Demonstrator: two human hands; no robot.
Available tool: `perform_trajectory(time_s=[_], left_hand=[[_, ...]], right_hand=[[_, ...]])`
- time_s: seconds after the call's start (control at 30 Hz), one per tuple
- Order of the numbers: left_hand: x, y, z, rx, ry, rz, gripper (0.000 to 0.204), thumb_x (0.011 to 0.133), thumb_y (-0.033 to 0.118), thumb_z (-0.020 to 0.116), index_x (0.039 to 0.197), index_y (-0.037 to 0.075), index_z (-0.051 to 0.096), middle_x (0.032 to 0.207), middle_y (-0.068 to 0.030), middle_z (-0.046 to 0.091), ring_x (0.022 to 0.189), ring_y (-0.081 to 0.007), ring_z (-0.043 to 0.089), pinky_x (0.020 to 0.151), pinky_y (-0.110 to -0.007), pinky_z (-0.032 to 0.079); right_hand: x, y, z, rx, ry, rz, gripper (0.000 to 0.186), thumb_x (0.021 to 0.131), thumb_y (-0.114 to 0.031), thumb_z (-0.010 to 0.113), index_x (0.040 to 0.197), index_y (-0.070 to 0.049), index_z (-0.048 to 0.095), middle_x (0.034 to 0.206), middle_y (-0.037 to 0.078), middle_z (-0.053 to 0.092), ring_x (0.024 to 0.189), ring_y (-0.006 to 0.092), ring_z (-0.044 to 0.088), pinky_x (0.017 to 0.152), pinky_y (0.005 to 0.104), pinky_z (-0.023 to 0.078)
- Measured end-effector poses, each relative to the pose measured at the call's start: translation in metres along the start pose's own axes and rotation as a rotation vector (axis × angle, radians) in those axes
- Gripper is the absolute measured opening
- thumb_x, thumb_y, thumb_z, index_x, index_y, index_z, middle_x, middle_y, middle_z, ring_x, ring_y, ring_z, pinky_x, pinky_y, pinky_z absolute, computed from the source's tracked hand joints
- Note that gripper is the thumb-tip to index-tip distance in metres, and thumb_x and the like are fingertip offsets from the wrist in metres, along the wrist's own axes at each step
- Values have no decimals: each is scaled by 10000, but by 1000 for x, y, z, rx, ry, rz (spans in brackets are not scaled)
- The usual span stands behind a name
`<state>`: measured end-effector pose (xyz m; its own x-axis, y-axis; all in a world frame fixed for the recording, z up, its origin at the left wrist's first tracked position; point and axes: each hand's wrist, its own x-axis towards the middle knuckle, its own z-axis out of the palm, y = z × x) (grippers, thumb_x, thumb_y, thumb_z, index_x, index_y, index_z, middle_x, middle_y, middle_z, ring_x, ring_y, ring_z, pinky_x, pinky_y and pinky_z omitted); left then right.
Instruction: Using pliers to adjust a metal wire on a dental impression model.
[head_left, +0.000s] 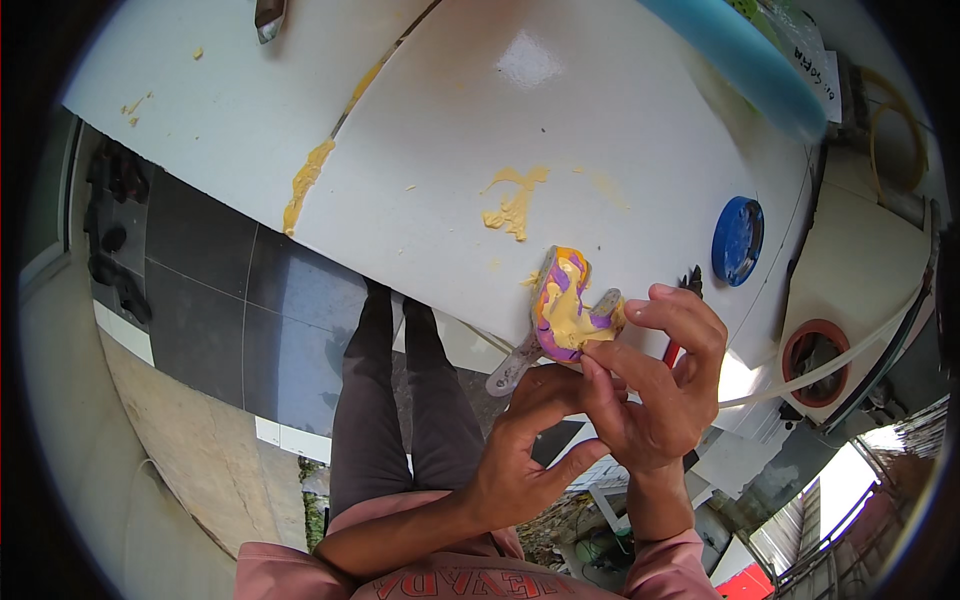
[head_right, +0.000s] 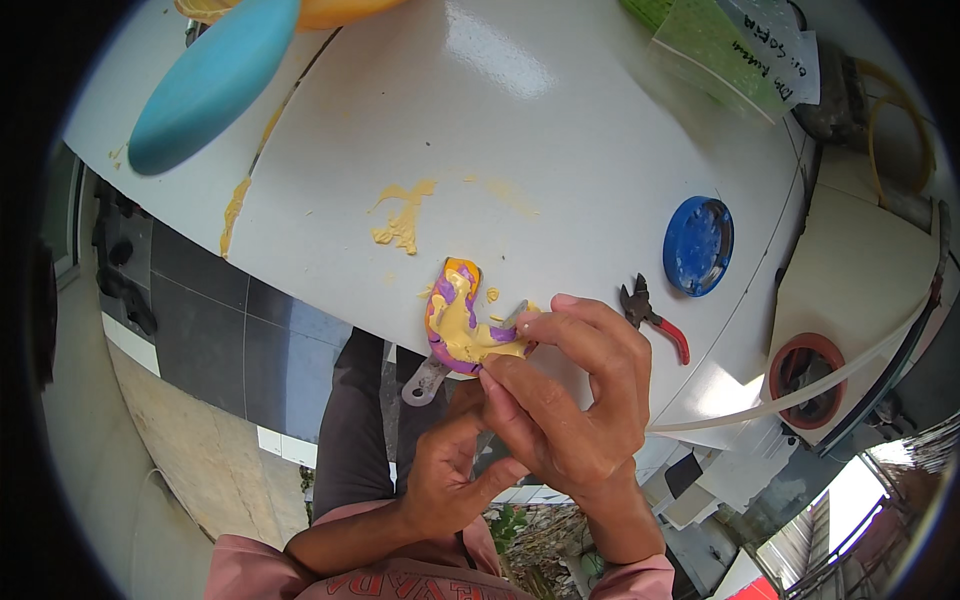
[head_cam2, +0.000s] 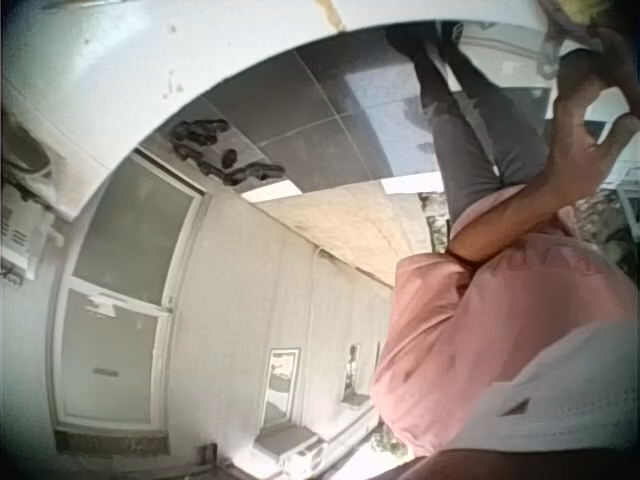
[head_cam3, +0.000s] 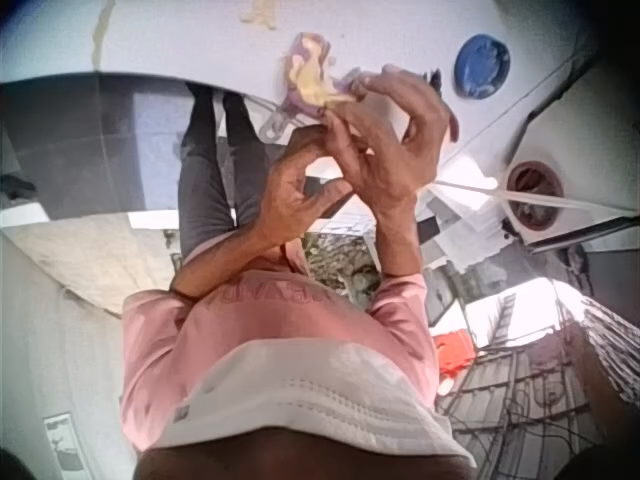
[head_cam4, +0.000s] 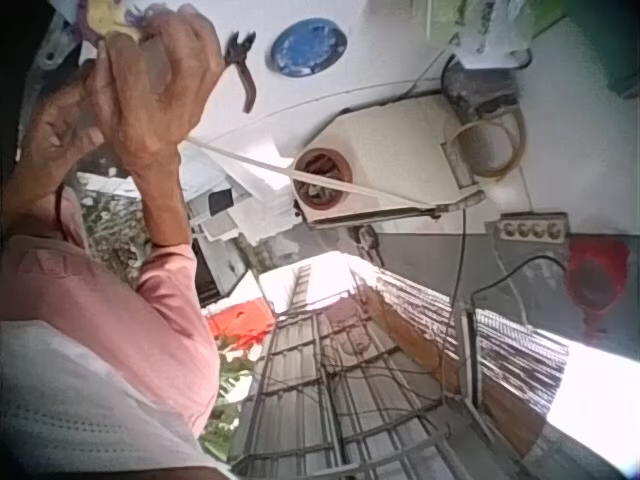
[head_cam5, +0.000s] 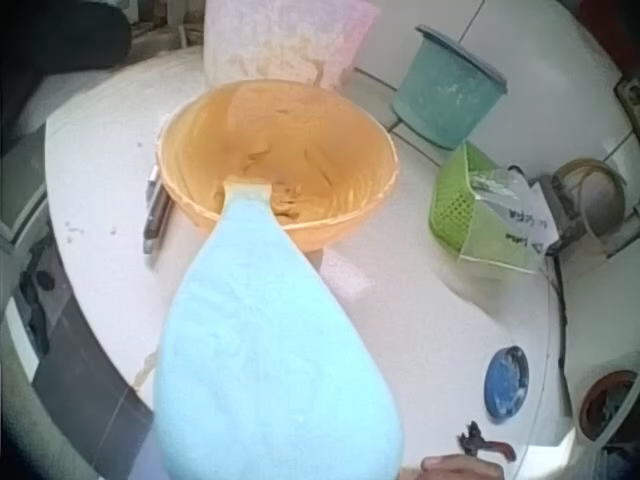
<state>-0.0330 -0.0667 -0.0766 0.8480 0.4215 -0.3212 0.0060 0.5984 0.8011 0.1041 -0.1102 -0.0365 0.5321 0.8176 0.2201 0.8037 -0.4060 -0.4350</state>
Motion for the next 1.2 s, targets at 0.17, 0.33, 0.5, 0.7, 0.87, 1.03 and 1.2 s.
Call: perform_trajectory(time_s=[0.17,0.33,0.5,0.7,0.87,1.03,1.2], left_hand=[[0,-1,-1,26,-24,9,431,856,139,735,1244,5,605,1173,-112,639,1166,-296,524,1038,-430,361],[0,0,-1,40,-14,10,426,845,128,740,1233,4,612,1173,-115,639,1172,-300,523,1037,-434,364],[0,1,-2,52,-22,19,417,836,119,745,1216,4,621,1171,-117,638,1167,-306,527,1035,-437,369],[0,0,-1,36,-11,10,393,827,117,752,1183,5,631,1173,-116,640,1164,-309,530,1032,-439,373],[1,1,-1,37,-7,13,371,843,135,742,1174,7,636,1170,-117,643,1165,-308,533,1030,-438,377],[1,1,-1,24,3,7,371,850,146,741,1176,5,634,1168,-119,644,1165,-308,534,1030,-436,379],[1,0,-3,40,-10,6,376,851,150,741,1181,5,632,1179,-122,638,1166,-309,534,1030,-434,380]], right_hand=[[0,0,-2,-3,-7,8,267,636,-81,840,878,-131,737,1048,66,667,1040,306,614,848,386,526],[-6,1,-4,-5,-28,2,244,619,-38,800,838,-104,717,1072,111,618,1077,365,594,858,466,525],[-4,0,-5,-2,-23,-5,274,613,-68,832,861,-125,731,1064,83,640,1068,336,598,856,429,526],[-2,-1,-5,8,-19,-5,300,612,-99,861,887,-147,752,1063,56,659,1062,304,603,852,383,530],[-4,1,-5,-2,-44,-26,249,617,-84,826,845,-110,730,1061,106,626,1048,347,597,863,479,507],[-3,1,-4,-6,-52,-21,249,620,-81,822,850,-115,732,1065,105,623,1056,350,596,868,477,506],[-4,0,-3,-14,-58,-11,252,611,-76,820,843,-116,728,1073,103,620,1060,351,595,872,480,507]])
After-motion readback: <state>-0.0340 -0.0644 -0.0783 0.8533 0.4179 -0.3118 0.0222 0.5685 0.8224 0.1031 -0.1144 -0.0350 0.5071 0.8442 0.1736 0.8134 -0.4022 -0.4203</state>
